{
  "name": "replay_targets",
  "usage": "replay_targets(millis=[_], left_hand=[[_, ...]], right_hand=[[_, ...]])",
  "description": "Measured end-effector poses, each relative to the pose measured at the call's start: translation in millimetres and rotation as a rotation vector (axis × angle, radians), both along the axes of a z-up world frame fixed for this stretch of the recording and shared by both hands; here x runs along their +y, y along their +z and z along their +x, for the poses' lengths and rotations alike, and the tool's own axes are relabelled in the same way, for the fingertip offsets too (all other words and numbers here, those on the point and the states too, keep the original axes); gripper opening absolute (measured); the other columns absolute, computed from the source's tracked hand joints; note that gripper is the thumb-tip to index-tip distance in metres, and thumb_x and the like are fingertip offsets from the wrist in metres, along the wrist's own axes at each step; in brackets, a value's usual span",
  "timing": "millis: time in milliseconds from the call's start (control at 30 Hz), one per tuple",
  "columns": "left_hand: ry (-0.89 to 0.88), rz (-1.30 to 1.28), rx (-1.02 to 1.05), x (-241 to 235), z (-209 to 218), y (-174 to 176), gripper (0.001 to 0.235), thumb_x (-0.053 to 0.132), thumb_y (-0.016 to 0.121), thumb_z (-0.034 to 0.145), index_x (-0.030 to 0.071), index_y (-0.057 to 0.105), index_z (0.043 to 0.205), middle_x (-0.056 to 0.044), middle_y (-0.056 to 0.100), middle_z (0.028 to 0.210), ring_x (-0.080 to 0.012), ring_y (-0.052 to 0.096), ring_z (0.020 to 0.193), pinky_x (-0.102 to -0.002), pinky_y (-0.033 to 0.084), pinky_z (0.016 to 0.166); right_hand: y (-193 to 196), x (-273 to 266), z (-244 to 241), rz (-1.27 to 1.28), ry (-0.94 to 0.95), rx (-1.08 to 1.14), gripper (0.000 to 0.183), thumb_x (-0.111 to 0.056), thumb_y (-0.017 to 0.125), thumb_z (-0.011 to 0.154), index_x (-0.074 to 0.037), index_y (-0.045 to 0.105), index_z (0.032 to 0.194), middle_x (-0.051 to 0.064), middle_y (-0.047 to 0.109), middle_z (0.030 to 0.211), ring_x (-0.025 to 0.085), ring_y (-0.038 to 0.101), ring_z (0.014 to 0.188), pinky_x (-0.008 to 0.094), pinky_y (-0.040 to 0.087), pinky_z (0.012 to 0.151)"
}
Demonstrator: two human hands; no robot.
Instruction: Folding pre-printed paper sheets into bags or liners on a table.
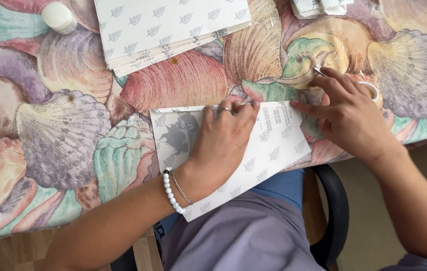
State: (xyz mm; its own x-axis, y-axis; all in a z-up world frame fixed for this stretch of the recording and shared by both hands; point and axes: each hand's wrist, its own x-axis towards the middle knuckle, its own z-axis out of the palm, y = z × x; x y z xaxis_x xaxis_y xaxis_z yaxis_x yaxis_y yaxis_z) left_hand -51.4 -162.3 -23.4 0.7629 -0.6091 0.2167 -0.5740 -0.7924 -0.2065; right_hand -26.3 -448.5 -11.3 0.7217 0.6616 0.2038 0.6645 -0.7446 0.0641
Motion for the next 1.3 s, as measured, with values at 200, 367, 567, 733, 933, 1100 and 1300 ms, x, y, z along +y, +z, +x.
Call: replay_targets(millis=[200, 367, 567, 733, 933, 1100, 1300], left_hand=[[-0.104, -0.238, 0.08, 3.3, 12.5, 24.5, 0.039, 0.009, 0.065, 0.086, 0.001, 0.071, 0.124, -0.01, 0.063, 0.099, -0.0351, 0.065, 0.092, -0.067, 0.045, 0.094], [-0.043, -0.306, 0.203, 9.6, 31.0, 12.6, 0.042, 0.007, 0.068, 0.086, 0.001, 0.06, 0.126, -0.011, 0.055, 0.098, -0.0342, 0.063, 0.086, -0.049, 0.049, 0.073], [-0.063, -0.353, 0.521, 10.6, 51.6, -8.3, 0.033, 0.011, 0.065, 0.091, 0.001, 0.054, 0.12, -0.015, 0.058, 0.094, -0.0411, 0.069, 0.081, -0.051, 0.054, 0.068], [-0.105, -0.46, 0.553, 35.1, 29.0, 24.8, 0.017, 0.007, 0.054, 0.099, -0.002, 0.062, 0.11, -0.017, 0.062, 0.089, -0.0429, 0.071, 0.079, -0.052, 0.057, 0.067], [-0.079, -0.919, 0.233, 78.9, -12.6, 85.0, 0.021, 0.009, 0.048, 0.108, -0.001, 0.059, 0.123, -0.019, 0.067, 0.096, -0.0419, 0.073, 0.09, -0.049, 0.059, 0.076], [-0.072, -1.236, 0.005, 85.3, -34.7, 77.0, 0.02, 0.011, 0.05, 0.109, -0.002, 0.059, 0.122, -0.024, 0.067, 0.096, -0.0468, 0.07, 0.096, -0.053, 0.057, 0.083], [-0.052, -1.389, 0.042, 86.5, -46.7, 62.5, 0.015, 0.006, 0.048, 0.108, 0.005, 0.063, 0.11, -0.011, 0.064, 0.082, -0.0321, 0.072, 0.082, -0.042, 0.059, 0.078]], right_hand=[[-35.0, 1.8, -25.9, 0.49, -0.16, -0.056, 0.078, 0.018, 0.044, 0.07, -0.013, 0.072, 0.136, 0.015, 0.065, 0.128, 0.045, 0.062, 0.128, 0.054, 0.051, 0.106], [-53.0, -4.5, -49.7, 0.699, -0.301, -0.101, 0.075, 0.018, 0.042, 0.073, -0.006, 0.068, 0.139, 0.019, 0.065, 0.127, 0.046, 0.063, 0.124, 0.053, 0.053, 0.098], [-40.0, 14.1, -49.7, 0.807, -0.281, -0.107, 0.077, 0.023, 0.04, 0.073, 0.0, 0.061, 0.143, 0.022, 0.065, 0.125, 0.047, 0.062, 0.123, 0.057, 0.052, 0.096], [-23.3, 27.6, -55.6, 0.91, -0.227, -0.112, 0.068, 0.019, 0.048, 0.081, 0.003, 0.053, 0.147, 0.022, 0.062, 0.13, 0.043, 0.059, 0.127, 0.058, 0.046, 0.106], [5.4, 84.9, -32.2, 1.265, 0.161, 0.282, 0.09, -0.009, 0.069, 0.092, -0.007, 0.017, 0.165, 0.024, 0.048, 0.152, 0.037, 0.05, 0.139, 0.052, 0.04, 0.117], [9.5, 137.4, -17.7, 1.386, 0.298, 0.359, 0.102, 0.007, 0.072, 0.087, -0.003, 0.008, 0.165, 0.028, 0.063, 0.132, 0.038, 0.064, 0.123, 0.055, 0.048, 0.111], [-0.2, 145.7, -15.8, 1.45, 0.148, 0.292, 0.083, 0.01, 0.073, 0.087, 0.001, 0.032, 0.159, 0.023, 0.062, 0.14, 0.026, 0.066, 0.116, 0.047, 0.053, 0.108]])
